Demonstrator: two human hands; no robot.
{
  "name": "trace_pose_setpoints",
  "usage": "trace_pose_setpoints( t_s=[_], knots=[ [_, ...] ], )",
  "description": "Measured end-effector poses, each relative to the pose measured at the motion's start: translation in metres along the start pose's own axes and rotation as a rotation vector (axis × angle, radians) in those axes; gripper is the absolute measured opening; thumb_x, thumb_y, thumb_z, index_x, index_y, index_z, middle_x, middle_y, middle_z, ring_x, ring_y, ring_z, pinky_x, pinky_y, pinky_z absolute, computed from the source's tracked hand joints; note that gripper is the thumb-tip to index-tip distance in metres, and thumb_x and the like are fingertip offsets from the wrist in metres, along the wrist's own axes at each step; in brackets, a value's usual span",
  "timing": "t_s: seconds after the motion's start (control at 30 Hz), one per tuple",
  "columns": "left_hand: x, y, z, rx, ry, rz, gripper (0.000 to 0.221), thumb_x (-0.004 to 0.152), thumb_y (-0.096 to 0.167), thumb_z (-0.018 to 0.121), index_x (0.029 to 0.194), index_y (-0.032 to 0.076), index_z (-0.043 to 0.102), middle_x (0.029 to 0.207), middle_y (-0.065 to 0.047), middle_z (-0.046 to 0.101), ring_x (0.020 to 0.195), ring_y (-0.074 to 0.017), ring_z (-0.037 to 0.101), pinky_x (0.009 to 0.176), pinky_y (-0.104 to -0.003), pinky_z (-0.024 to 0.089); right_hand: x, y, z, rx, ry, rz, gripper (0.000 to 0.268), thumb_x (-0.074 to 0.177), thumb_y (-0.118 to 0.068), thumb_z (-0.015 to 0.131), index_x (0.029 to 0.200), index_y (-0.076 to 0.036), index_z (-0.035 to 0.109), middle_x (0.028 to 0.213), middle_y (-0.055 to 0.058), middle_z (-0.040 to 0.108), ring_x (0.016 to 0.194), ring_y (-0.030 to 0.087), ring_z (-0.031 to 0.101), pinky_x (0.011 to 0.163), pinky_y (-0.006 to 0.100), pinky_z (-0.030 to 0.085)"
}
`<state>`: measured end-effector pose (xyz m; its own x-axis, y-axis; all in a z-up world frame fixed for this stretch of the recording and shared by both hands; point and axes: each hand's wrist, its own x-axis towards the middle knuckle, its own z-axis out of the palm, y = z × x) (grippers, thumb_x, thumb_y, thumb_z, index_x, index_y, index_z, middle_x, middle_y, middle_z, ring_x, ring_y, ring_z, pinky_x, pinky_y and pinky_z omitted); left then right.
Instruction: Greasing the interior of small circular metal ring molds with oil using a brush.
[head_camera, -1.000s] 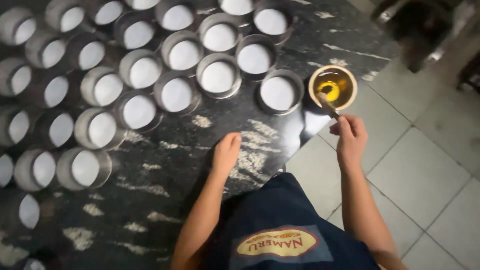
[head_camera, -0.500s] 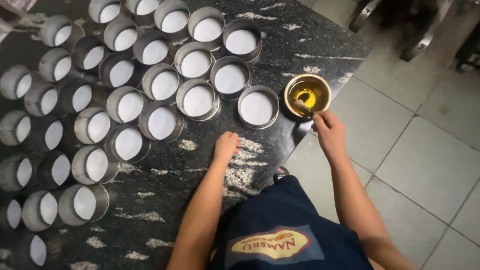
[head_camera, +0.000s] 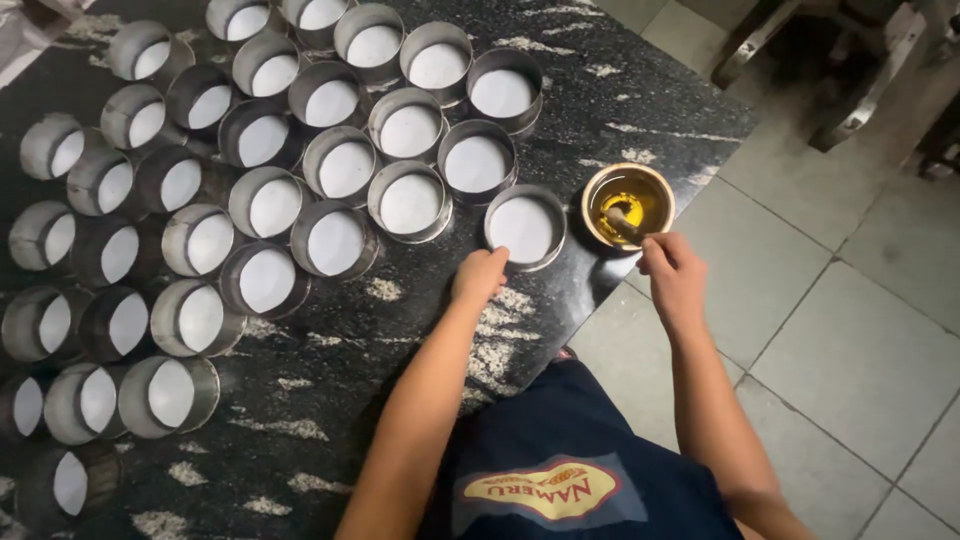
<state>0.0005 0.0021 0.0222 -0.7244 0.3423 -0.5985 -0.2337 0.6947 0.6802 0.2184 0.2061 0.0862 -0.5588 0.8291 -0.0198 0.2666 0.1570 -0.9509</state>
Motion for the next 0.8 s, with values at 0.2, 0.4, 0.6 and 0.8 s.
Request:
trace_pose_setpoints(
  t_s=[0.2,0.4,0.6,0.8],
  knots=[
    [-0.042,0.003,-0.038,0.308,0.076,-0.026,0.044,0.086,0.040,0.052,0.077,0.004,0.076,0.072,-0.016,0.076,0.070,-0.0307,0.073,0.077,-0.045,0.056,-0.016,-0.016,-0.005,0.167,0.063,-0.168,0.018,0.105,-0.014,0.064,0.110,0.003,0.067,0.089,0.006,0.070,0.081,0.011,0.067,0.075,0.026,0.054],
    [-0.056,-0.040,-0.059,0.437,0.150,0.022,0.042,0.081,0.042,0.056,0.082,0.004,0.076,0.086,-0.023,0.074,0.087,-0.0416,0.073,0.083,-0.049,0.054,-0.015,0.003,0.004,0.213,0.058,-0.069,0.018,0.103,-0.015,0.064,0.109,0.002,0.068,0.087,0.006,0.070,0.078,0.011,0.068,0.073,0.026,0.055],
    [-0.094,-0.024,-0.072,0.360,0.359,0.152,0.040,0.080,0.041,0.066,0.091,0.003,0.073,0.098,-0.024,0.073,0.096,-0.0452,0.069,0.088,-0.052,0.054,-0.017,0.010,0.007,0.152,0.046,-0.013,0.018,0.104,-0.015,0.064,0.107,0.002,0.068,0.085,0.008,0.069,0.075,0.013,0.066,0.070,0.027,0.054],
    [-0.117,-0.005,-0.073,0.266,0.513,0.468,0.053,0.076,0.039,0.074,0.122,0.015,0.066,0.114,-0.017,0.064,0.102,-0.0416,0.065,0.085,-0.051,0.052,-0.029,-0.014,0.010,0.169,0.025,0.037,0.016,0.103,-0.015,0.064,0.106,0.001,0.067,0.085,0.006,0.069,0.076,0.012,0.066,0.071,0.026,0.054]
  ],
)
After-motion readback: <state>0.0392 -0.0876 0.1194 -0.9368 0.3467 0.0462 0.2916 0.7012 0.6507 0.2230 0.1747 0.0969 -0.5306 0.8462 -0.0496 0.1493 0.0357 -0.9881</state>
